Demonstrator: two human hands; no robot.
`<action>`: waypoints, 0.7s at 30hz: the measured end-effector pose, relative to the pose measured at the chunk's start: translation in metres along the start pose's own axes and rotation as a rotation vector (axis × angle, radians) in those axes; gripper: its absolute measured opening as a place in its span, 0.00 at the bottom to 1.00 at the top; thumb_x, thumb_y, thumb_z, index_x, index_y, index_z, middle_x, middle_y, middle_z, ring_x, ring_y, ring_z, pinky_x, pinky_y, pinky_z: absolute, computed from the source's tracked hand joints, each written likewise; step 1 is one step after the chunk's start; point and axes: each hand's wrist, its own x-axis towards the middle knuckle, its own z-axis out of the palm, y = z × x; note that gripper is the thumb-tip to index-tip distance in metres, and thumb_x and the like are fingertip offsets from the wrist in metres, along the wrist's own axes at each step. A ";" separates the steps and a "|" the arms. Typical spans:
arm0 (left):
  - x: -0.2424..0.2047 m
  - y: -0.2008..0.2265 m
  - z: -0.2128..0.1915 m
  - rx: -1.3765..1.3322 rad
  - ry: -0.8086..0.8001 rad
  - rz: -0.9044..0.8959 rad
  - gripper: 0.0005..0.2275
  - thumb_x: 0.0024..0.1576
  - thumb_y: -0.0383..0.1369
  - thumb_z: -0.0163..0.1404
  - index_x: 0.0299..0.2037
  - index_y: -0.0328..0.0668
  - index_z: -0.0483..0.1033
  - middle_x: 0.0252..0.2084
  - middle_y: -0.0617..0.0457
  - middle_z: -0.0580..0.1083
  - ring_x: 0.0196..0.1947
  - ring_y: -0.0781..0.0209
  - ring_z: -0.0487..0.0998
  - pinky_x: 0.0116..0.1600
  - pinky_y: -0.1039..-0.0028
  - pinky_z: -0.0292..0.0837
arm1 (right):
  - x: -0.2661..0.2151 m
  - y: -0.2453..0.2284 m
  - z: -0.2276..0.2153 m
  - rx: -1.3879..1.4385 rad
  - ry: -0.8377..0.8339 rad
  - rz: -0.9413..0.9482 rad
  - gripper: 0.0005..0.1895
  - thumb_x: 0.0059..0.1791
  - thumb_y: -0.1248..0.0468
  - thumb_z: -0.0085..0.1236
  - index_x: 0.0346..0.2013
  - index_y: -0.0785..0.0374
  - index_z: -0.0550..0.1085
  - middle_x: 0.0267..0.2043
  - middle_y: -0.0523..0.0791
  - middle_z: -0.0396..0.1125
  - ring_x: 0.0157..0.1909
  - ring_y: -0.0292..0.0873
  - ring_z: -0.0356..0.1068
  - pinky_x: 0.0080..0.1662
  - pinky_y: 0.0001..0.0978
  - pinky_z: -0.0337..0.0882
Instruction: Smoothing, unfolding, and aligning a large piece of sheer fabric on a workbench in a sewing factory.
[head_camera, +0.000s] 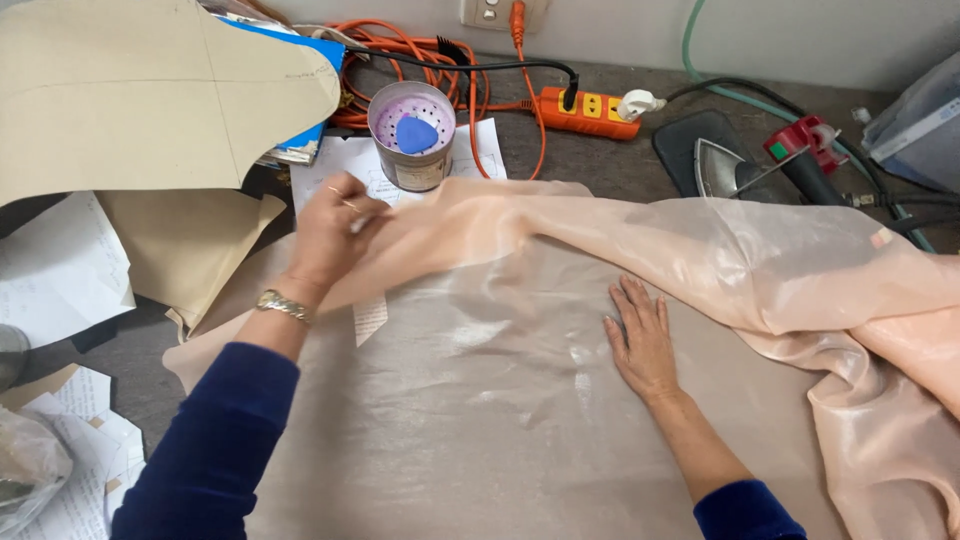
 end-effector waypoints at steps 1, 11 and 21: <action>-0.003 -0.002 -0.006 -0.007 0.065 -0.044 0.04 0.51 0.36 0.62 0.34 0.58 0.81 0.34 0.60 0.67 0.34 0.58 0.74 0.39 0.70 0.71 | 0.000 0.000 0.000 0.005 -0.003 0.000 0.24 0.55 0.52 0.37 0.66 0.51 0.59 0.72 0.45 0.48 0.73 0.46 0.45 0.69 0.52 0.38; 0.018 -0.032 -0.026 0.072 0.233 -0.155 0.05 0.58 0.34 0.62 0.36 0.46 0.78 0.26 0.56 0.64 0.26 0.52 0.73 0.33 0.67 0.70 | -0.002 0.006 0.005 -0.012 -0.008 0.008 0.24 0.55 0.53 0.38 0.66 0.52 0.58 0.71 0.45 0.49 0.73 0.46 0.45 0.69 0.50 0.37; 0.031 -0.010 -0.054 -0.116 0.452 -0.203 0.05 0.60 0.25 0.52 0.33 0.33 0.70 0.36 0.45 0.67 0.32 0.54 0.70 0.34 0.70 0.70 | 0.001 -0.008 -0.011 0.089 -0.002 -0.036 0.24 0.55 0.56 0.37 0.65 0.59 0.60 0.70 0.48 0.51 0.71 0.49 0.48 0.69 0.54 0.40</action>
